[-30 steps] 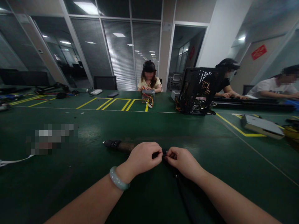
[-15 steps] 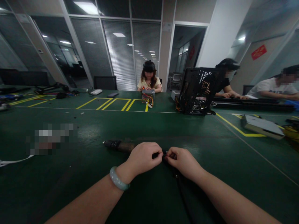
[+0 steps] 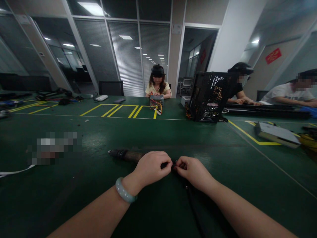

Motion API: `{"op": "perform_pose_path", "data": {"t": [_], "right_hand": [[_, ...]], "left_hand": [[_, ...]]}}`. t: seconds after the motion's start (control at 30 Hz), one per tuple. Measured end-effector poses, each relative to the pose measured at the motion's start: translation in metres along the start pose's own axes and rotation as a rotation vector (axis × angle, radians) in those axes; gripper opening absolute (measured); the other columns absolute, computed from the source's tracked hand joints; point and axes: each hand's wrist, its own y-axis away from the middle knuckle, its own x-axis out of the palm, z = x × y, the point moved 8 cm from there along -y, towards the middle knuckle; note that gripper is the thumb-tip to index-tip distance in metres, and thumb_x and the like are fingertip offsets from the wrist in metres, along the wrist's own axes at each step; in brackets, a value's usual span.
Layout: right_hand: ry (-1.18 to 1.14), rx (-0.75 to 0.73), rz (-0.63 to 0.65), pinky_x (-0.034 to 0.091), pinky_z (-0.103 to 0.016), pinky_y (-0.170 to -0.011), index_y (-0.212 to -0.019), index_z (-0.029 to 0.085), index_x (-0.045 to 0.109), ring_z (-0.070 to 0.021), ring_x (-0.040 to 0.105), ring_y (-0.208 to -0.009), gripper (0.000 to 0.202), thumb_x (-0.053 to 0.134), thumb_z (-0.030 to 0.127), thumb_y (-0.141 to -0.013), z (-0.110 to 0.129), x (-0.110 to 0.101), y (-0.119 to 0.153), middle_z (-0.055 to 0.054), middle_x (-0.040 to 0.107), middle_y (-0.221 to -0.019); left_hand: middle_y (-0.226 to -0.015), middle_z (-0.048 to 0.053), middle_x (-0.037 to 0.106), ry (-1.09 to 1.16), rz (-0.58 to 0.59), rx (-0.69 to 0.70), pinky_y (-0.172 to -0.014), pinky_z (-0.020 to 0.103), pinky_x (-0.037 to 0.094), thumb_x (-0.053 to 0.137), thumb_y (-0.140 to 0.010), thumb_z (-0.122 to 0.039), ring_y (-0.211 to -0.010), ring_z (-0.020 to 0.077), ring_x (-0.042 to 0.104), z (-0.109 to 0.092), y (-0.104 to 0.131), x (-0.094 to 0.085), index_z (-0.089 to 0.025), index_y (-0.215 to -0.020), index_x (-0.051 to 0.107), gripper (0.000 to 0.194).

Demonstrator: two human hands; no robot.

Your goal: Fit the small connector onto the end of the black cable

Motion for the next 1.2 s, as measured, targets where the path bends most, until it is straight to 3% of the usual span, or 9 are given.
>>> {"op": "perform_pose_path", "data": {"t": [0.27,0.6,0.83,1.2], "right_hand": [[-0.007,0.008,0.010,0.039,-0.021,-0.056,-0.081,0.021,0.066,-0.0128,0.062,-0.065,0.008,0.061,0.027,-0.082,0.0026,-0.0010,0.0002,0.002,0.069,-0.074],[0.024,-0.005,-0.008,0.038,-0.021,-0.057,-0.081,0.021,0.066,-0.0126,0.061,-0.065,0.007,0.061,0.027,-0.082,0.0023,-0.0008,-0.0008,0.002,0.068,-0.074],[0.012,0.012,0.010,0.038,-0.021,-0.056,-0.081,0.021,0.065,-0.0124,0.062,-0.065,0.009,0.060,0.028,-0.083,0.0024,-0.0009,-0.0006,0.002,0.068,-0.074],[0.023,0.000,0.006,0.039,-0.022,-0.056,-0.081,0.021,0.065,-0.0129,0.062,-0.065,0.009,0.060,0.028,-0.083,0.0042,-0.0014,0.0004,0.001,0.068,-0.074]], "left_hand": [[-0.082,0.000,0.065,-0.024,-0.008,-0.070,-0.071,0.029,0.046,0.051,-0.088,-0.027,-0.075,0.0149,0.060,0.0043,-0.0004,-0.0016,-0.021,-0.087,0.063,0.013],[-0.090,0.001,0.067,-0.020,0.009,0.033,-0.082,0.033,0.047,0.052,-0.088,-0.028,-0.084,0.0171,0.061,-0.0021,-0.0010,0.0013,-0.023,-0.090,0.066,0.016],[-0.082,0.000,0.065,-0.039,-0.016,-0.050,-0.070,0.031,0.045,0.053,-0.087,-0.029,-0.076,0.0163,0.060,0.0040,-0.0002,-0.0006,-0.021,-0.090,0.062,0.012],[-0.085,0.001,0.065,-0.037,-0.018,-0.056,-0.074,0.030,0.046,0.052,-0.087,-0.027,-0.078,0.0160,0.060,0.0035,-0.0001,-0.0017,-0.021,-0.091,0.063,0.013]]}}
